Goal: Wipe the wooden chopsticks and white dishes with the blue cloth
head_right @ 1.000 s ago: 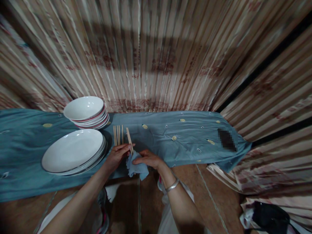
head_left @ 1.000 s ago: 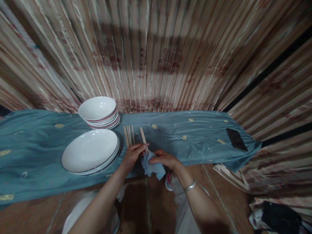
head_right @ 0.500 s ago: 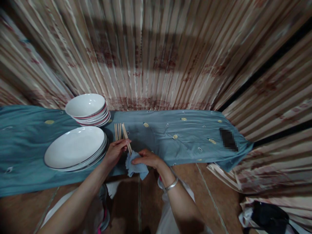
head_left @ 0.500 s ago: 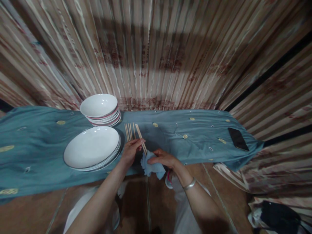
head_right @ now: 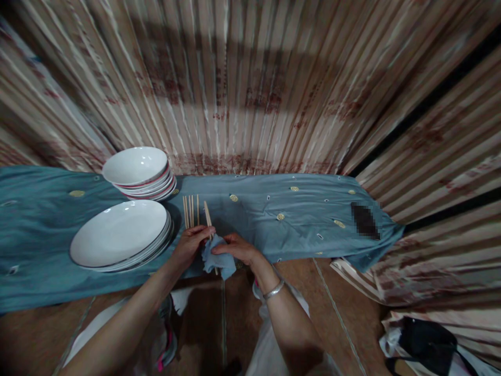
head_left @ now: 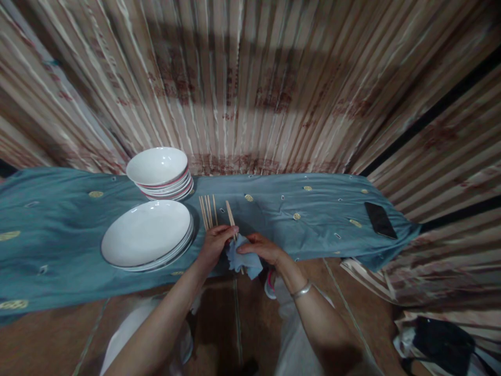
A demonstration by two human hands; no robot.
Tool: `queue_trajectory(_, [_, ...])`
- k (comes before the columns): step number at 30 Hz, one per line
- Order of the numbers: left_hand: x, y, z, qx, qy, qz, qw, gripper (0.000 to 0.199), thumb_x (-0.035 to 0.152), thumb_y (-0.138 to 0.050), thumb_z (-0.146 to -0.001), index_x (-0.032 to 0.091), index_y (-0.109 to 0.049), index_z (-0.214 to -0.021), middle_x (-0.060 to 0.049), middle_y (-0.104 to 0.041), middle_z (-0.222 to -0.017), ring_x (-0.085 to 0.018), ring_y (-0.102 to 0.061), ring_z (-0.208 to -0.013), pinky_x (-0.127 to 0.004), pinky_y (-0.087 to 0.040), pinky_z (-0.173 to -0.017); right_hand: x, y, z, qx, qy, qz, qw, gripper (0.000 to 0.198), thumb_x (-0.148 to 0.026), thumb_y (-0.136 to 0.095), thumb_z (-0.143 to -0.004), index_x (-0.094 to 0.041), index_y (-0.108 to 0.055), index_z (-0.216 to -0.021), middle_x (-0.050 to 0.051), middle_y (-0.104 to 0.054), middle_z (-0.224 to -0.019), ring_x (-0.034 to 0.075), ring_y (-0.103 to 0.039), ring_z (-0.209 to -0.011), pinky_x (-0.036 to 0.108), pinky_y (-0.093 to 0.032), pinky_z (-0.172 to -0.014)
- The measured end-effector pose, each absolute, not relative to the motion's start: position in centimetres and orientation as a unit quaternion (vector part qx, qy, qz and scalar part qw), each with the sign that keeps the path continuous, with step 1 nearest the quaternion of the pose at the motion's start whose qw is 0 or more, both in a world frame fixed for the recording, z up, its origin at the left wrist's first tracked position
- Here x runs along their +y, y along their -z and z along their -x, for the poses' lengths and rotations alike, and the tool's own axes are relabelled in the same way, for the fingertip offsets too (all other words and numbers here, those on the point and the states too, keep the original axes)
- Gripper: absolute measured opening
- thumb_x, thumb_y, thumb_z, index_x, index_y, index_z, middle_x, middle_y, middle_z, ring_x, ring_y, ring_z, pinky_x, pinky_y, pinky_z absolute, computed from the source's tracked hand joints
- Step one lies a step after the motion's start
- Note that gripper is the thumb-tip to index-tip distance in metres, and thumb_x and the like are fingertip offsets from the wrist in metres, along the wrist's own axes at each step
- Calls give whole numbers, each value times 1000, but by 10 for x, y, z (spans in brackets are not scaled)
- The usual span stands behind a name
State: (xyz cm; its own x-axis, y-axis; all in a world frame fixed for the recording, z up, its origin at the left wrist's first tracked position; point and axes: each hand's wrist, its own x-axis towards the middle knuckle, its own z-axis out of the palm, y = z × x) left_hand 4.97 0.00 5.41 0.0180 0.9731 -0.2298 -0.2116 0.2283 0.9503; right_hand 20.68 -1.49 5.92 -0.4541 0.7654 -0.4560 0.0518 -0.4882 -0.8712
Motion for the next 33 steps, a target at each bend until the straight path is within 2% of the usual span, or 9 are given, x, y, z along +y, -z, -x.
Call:
queue_trajectory(12, [8,-60,-41,500,-516,-371,588,28,37,-81,-49,14,-66,-56,4,-50,-47,-6,-39,-45,-22,-27,-45,-21,-57,-203,-447,-746,443,219,35,-41,-81,-48,-14,-69,-69,-4,-63,-59,10,-55,-54,25,-45,-62])
queue_trajectory(20, [12,-62,-38,501,-521,-344,600,34,39,-83,-44,13,-67,-58,4,-51,-48,-5,-40,-44,-21,-27,-44,-24,-52,-209,-476,-751,428,163,39,-42,-82,-48,-12,-70,-71,-2,-66,-64,9,-55,-55,23,-44,-59])
queue_trajectory(25, [16,-64,-35,494,-542,-309,606,35,36,-85,-40,11,-67,-58,1,-57,-54,-4,-42,-46,-20,-28,-44,-27,-52,-220,-510,-738,426,119,37,-42,-80,-51,-12,-69,-71,-3,-64,-62,9,-53,-54,22,-43,-57])
queue_trajectory(33, [17,-66,-36,493,-536,-310,611,36,35,-85,-41,11,-68,-62,-1,-61,-60,-4,-42,-47,-20,-29,-43,-21,-52,-261,-517,-682,482,189,34,-40,-77,-56,-12,-67,-71,-4,-60,-57,8,-50,-51,20,-38,-50])
